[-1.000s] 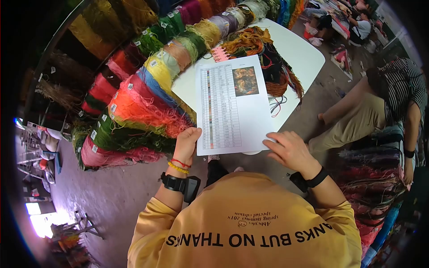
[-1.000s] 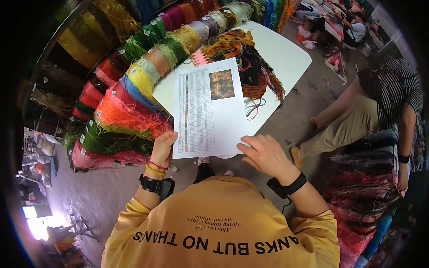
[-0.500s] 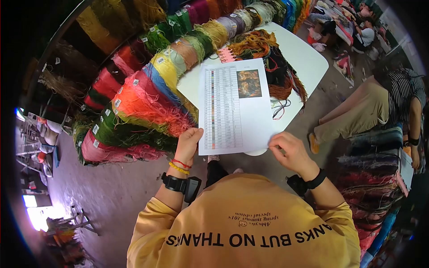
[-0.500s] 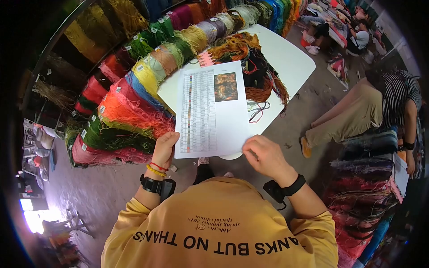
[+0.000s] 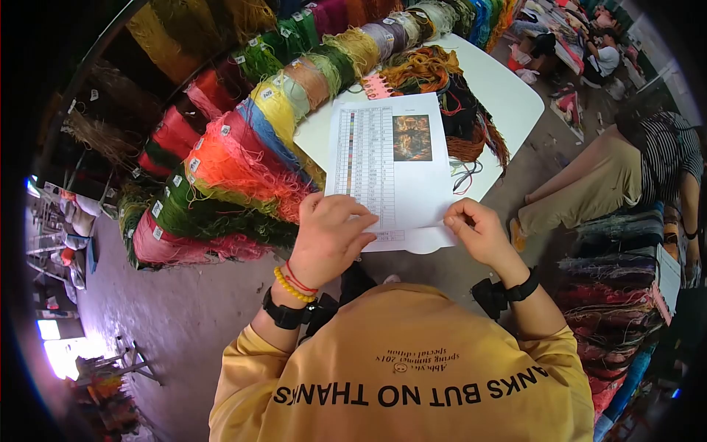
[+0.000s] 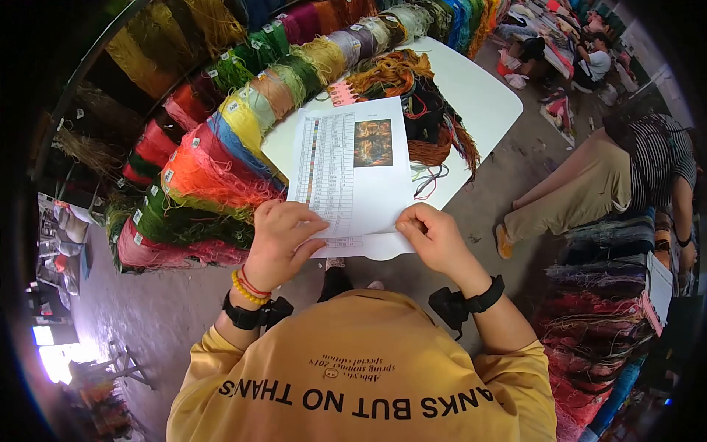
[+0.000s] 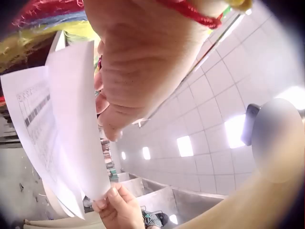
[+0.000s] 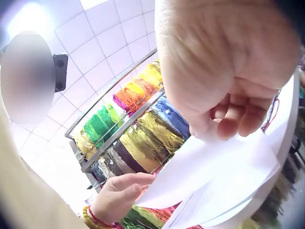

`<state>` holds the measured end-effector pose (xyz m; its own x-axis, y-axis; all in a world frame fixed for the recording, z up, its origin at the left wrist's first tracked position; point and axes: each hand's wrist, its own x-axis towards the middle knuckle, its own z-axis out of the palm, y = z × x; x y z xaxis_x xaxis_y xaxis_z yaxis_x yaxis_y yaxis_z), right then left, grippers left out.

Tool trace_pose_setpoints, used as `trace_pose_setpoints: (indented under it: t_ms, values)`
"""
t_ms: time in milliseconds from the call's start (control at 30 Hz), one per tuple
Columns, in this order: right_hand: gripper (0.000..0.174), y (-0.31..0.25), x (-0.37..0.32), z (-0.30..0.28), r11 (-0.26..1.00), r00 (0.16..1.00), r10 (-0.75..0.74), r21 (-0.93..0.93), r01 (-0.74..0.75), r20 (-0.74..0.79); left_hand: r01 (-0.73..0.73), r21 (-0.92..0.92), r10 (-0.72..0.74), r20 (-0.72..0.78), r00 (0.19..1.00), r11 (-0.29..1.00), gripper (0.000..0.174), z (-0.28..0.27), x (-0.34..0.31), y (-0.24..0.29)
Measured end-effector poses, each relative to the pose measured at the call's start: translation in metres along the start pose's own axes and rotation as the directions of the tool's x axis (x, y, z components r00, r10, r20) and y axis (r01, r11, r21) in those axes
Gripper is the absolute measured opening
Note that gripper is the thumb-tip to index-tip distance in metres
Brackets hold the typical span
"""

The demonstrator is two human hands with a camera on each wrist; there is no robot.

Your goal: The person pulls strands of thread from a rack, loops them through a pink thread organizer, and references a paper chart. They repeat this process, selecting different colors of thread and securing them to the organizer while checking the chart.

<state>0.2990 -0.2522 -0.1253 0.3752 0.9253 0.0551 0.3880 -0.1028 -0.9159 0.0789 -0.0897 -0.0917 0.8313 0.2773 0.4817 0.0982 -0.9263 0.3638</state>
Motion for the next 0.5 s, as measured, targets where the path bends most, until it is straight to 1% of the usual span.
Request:
trace_pose_setpoints:
  t_ms: [33,133,233,333,467,500]
  values:
    - [0.01,-0.002,0.002,0.001,1.0,1.0,-0.017,-0.003,0.017,-0.002,-0.022,0.015,0.022,0.025,0.999,1.0,0.021,0.001,0.003,0.001]
    - [0.01,-0.01,0.006,0.005,0.998,0.998,-0.05,0.021,0.051,-0.028,-0.053,-0.056,0.054,0.021,0.998,0.997,0.014,0.013,0.003,-0.004]
    - [0.013,-0.016,0.009,0.005,0.998,0.997,-0.068,0.014,0.069,-0.043,0.001,-0.088,-0.004,-0.028,1.0,0.996,0.007,0.02,0.001,-0.009]
    - [0.016,-0.018,0.01,0.004,0.996,0.996,-0.086,-0.032,0.085,-0.032,0.146,-0.194,-0.147,0.007,0.989,0.97,0.004,0.023,-0.003,-0.015]
    - [0.016,-0.012,0.012,0.003,0.994,0.995,-0.097,-0.055,0.096,-0.02,0.206,-0.286,-0.212,0.008,0.977,0.936,0.006,0.027,-0.004,-0.019]
    - [0.015,-0.008,0.014,0.004,0.988,0.989,-0.146,-0.049,0.144,-0.039,0.222,-0.302,-0.231,0.006,0.973,0.927,0.007,0.028,-0.004,-0.02]
